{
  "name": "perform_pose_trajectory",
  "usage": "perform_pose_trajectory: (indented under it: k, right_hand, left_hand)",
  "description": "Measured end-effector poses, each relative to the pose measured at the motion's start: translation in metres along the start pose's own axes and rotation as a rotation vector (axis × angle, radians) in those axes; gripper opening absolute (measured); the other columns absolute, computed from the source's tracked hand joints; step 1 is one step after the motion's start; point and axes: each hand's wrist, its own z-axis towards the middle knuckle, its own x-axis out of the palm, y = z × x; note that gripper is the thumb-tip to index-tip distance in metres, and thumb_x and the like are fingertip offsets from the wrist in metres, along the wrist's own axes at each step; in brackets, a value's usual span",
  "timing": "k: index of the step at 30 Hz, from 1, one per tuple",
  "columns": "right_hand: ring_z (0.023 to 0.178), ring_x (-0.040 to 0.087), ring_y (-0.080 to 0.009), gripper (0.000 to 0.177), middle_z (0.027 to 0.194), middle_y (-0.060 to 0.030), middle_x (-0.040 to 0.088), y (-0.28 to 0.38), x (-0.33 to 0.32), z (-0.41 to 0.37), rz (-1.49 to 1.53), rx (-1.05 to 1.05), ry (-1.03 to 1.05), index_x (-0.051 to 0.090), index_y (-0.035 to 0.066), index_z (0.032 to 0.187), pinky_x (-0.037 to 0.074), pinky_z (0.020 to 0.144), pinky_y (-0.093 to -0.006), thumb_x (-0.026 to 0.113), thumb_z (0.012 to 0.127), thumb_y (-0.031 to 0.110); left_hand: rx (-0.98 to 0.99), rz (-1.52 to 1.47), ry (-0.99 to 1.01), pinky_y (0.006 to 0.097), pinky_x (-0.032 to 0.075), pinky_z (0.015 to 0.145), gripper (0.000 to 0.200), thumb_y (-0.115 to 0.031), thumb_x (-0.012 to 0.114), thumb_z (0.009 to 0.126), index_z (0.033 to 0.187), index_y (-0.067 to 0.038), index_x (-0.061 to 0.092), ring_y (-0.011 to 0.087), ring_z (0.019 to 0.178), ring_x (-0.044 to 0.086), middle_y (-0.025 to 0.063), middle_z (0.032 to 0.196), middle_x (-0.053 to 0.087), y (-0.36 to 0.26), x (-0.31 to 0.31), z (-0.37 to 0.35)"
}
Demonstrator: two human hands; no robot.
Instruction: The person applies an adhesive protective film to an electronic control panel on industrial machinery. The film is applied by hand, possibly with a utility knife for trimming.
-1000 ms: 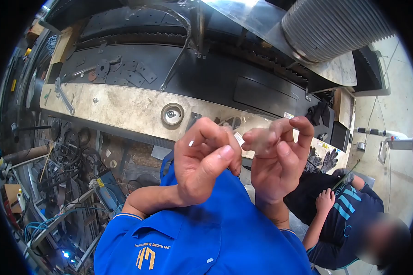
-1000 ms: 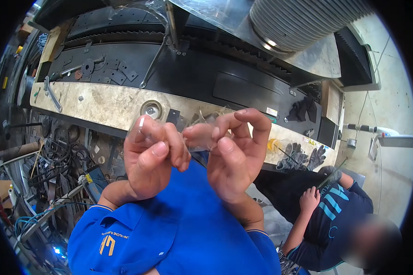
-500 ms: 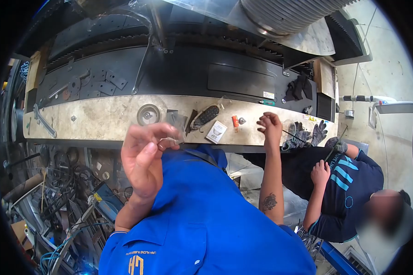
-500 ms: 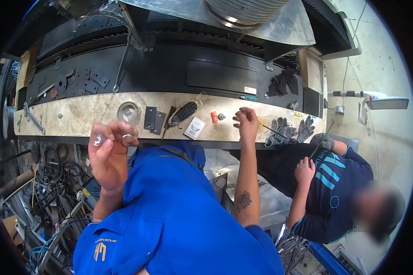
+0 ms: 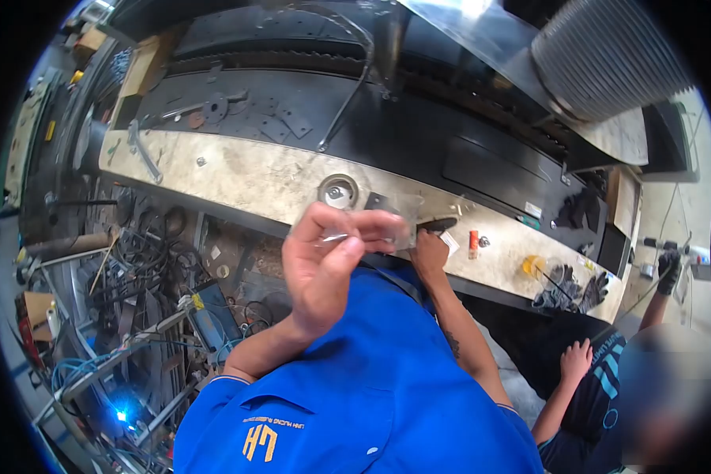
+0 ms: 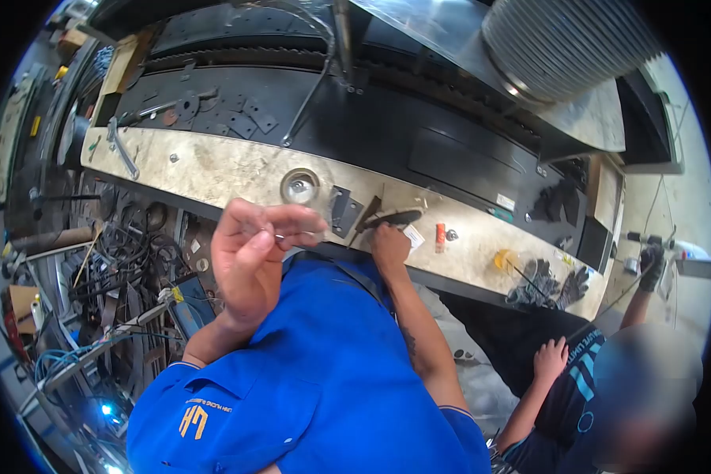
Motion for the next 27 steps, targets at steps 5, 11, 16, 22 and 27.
perform_pose_trajectory:
  k: [5, 11, 16, 22, 27]
  right_hand:
    - [0.064, 0.067, -0.0315, 0.015, 0.074, -0.0157, 0.066, 0.005, -0.001, -0.008, 0.027, 0.012, -0.004, 0.061, 0.003, 0.077, 0.052, 0.052, -0.0433, 0.055, 0.077, 0.017]
    - [0.068, 0.067, -0.0328, 0.019, 0.075, -0.0168, 0.066, -0.004, 0.013, 0.0, -0.074, -0.157, 0.051, 0.06, 0.002, 0.084, 0.052, 0.056, -0.0445, 0.055, 0.079, 0.019]
    - [0.072, 0.066, -0.0331, 0.022, 0.072, -0.0207, 0.065, 0.004, 0.013, -0.005, 0.047, 0.021, 0.075, 0.062, 0.001, 0.077, 0.052, 0.057, -0.0447, 0.059, 0.074, 0.022]
    - [0.048, 0.049, -0.0162, 0.017, 0.059, -0.0081, 0.056, 0.005, -0.022, -0.004, 1.068, 0.652, 0.741, 0.059, 0.005, 0.068, 0.034, 0.042, -0.0313, 0.056, 0.071, 0.021]
    - [0.047, 0.037, -0.0097, 0.013, 0.06, -0.0033, 0.052, 0.005, -0.073, -0.021, 1.316, 0.703, 0.89, 0.052, 0.007, 0.063, 0.024, 0.042, -0.0237, 0.055, 0.071, 0.016]
  left_hand:
    - [0.065, 0.064, 0.018, 0.0395, 0.052, 0.084, 0.006, -0.007, 0.041, 0.092, 0.097, -0.004, 0.041, 0.0329, 0.099, 0.063, 0.0269, 0.109, 0.06, 0.0, -0.006, -0.003]
    - [0.068, -0.045, -0.024, 0.0356, 0.052, 0.084, 0.008, -0.004, 0.047, 0.089, 0.095, 0.0, 0.045, 0.0218, 0.096, 0.062, 0.0257, 0.107, 0.062, -0.001, -0.01, -0.003]
    - [0.082, -0.074, -0.038, 0.035, 0.052, 0.085, 0.007, -0.003, 0.047, 0.089, 0.095, 0.0, 0.045, 0.0216, 0.097, 0.062, 0.025, 0.107, 0.062, 0.0, -0.013, -0.001]
    - [0.1, -0.097, -0.044, 0.0348, 0.052, 0.085, 0.007, -0.004, 0.047, 0.089, 0.095, 0.0, 0.046, 0.0215, 0.098, 0.062, 0.0235, 0.107, 0.062, 0.004, -0.02, -0.001]
    - [0.113, -0.1, -0.061, 0.034, 0.052, 0.085, 0.008, -0.004, 0.048, 0.089, 0.095, 0.0, 0.047, 0.0206, 0.098, 0.062, 0.0227, 0.107, 0.062, 0.007, -0.022, 0.001]
